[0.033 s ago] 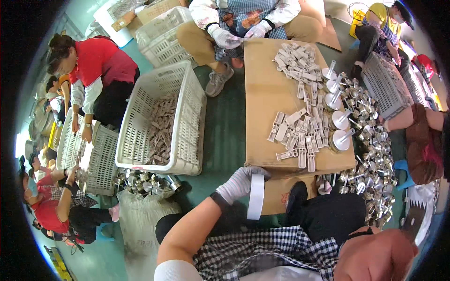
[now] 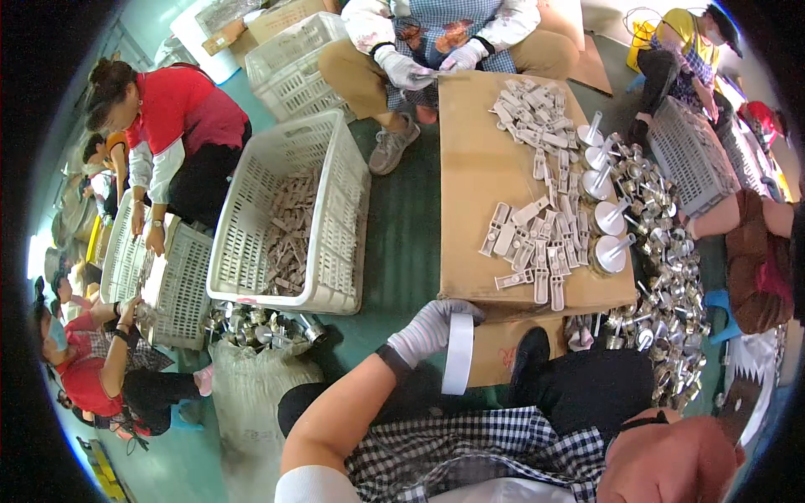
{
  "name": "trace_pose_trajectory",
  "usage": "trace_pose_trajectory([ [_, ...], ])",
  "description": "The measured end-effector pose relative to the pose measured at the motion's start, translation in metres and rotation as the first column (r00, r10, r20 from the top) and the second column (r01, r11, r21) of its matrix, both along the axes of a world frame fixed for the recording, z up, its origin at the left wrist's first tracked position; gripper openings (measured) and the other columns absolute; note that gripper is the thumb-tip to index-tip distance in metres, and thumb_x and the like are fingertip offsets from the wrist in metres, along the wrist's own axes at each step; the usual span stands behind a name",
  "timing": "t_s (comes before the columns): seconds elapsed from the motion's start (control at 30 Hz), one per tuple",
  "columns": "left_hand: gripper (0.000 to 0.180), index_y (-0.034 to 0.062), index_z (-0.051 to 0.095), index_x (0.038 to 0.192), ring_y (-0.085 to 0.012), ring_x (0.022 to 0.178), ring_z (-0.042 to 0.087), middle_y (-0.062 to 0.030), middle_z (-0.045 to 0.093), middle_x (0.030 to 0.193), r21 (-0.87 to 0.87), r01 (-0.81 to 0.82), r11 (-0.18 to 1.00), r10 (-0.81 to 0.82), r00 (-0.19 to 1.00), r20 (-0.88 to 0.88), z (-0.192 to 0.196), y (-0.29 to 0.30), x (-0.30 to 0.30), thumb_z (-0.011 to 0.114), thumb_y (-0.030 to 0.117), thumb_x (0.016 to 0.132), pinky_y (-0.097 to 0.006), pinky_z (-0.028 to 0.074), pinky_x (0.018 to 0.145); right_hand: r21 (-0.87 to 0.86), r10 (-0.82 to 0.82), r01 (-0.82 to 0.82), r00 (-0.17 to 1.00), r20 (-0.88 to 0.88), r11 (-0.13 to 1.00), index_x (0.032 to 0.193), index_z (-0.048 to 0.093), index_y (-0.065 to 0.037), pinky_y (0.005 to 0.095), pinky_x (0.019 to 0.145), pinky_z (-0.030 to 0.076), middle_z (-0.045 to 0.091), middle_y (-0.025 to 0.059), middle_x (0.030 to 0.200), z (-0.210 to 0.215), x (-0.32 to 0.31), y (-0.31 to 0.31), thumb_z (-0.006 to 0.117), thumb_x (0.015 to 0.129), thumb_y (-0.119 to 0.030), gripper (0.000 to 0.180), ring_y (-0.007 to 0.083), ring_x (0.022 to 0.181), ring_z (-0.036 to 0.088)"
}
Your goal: The recorder and several other workers are sitting on the floor or low stools, assembling small metal hinges or brackets and placing them into baskets.
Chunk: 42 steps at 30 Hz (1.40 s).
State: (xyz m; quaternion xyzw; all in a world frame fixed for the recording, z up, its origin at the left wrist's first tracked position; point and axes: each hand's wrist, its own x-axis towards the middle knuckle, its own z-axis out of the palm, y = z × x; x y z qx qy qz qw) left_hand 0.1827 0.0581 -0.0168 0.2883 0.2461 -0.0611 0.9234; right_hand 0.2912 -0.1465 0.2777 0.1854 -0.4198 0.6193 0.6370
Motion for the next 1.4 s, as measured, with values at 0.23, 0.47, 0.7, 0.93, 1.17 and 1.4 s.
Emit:
trace_pose_trajectory([
  [0.23,0.022,-0.0042,0.063,0.102,-0.0231,0.078,0.063,-0.0137,0.065,0.093,-0.045,-0.008,0.999,0.001,0.988,-0.152,0.013,0.001,0.004,0.059,0.011,0.087,-0.038,0.053,0.072,0.115,0.071,-0.076,0.996,0.050,0.990,0.082,0.056,0.007,0.0591,0.087,0.046,0.046,0.0150,0.062,-0.005,-0.002,0.001,0.040,0.097,-0.021,0.036,0.0290,0.054,0.048],
  [0.47,0.020,-0.0031,0.064,0.103,-0.0205,0.080,0.063,-0.0121,0.066,0.095,-0.024,-0.042,0.999,0.040,0.997,-0.058,0.016,-0.003,-0.017,0.058,0.007,0.086,-0.036,0.054,0.073,0.136,0.075,-0.081,0.996,0.051,0.987,0.083,0.056,0.007,0.0580,0.085,0.047,0.045,0.0137,0.061,-0.008,-0.004,0.000,0.042,0.096,-0.021,0.034,0.0274,0.052,0.049],
  [0.7,0.020,-0.0037,0.063,0.104,-0.0200,0.087,0.063,-0.0116,0.066,0.101,0.277,0.043,0.960,-0.040,0.999,-0.019,0.009,-0.005,-0.024,0.057,0.005,0.087,-0.031,0.052,0.079,0.105,0.040,-0.045,0.998,0.046,0.993,0.083,0.054,0.007,0.0582,0.083,0.049,0.042,0.0119,0.060,-0.005,-0.010,-0.002,0.042,0.096,-0.021,0.034,0.0267,0.049,0.046],
  [0.93,0.030,0.0014,0.066,0.105,-0.0137,0.084,0.062,-0.0059,0.067,0.095,0.400,0.018,0.916,-0.054,0.995,0.078,-0.009,-0.003,-0.024,0.067,-0.006,0.076,-0.029,0.054,0.076,0.117,0.022,-0.026,0.999,0.040,0.993,0.082,0.055,0.008,0.0581,0.082,0.048,0.043,0.0137,0.061,-0.008,-0.011,-0.002,0.043,0.096,-0.023,0.036,0.0278,0.051,0.046],
  [1.17,0.017,-0.0023,0.065,0.100,-0.0160,0.077,0.061,-0.0084,0.066,0.087,-0.053,-0.032,0.998,0.031,0.999,-0.025,-0.004,0.001,-0.005,0.060,0.004,0.085,-0.033,0.054,0.072,0.016,0.134,-0.133,0.983,-0.124,0.991,0.081,0.059,0.007,0.0549,0.077,0.049,0.053,0.0177,0.067,-0.026,-0.012,0.008,0.048,0.092,-0.018,0.029,0.0301,0.053,0.048],
  [1.4,0.032,0.0034,0.066,0.107,-0.0126,0.090,0.060,-0.0060,0.068,0.100,0.845,-0.003,0.534,-0.212,0.968,0.137,-0.001,0.000,-0.016,0.071,0.003,0.076,-0.030,0.049,0.082,-0.654,0.009,0.629,0.718,0.696,0.421,0.088,0.059,-0.004,0.0268,0.071,0.044,0.059,0.0025,0.079,-0.080,-0.010,0.028,0.061,0.086,-0.036,0.032,0.0114,0.077,0.055],
])
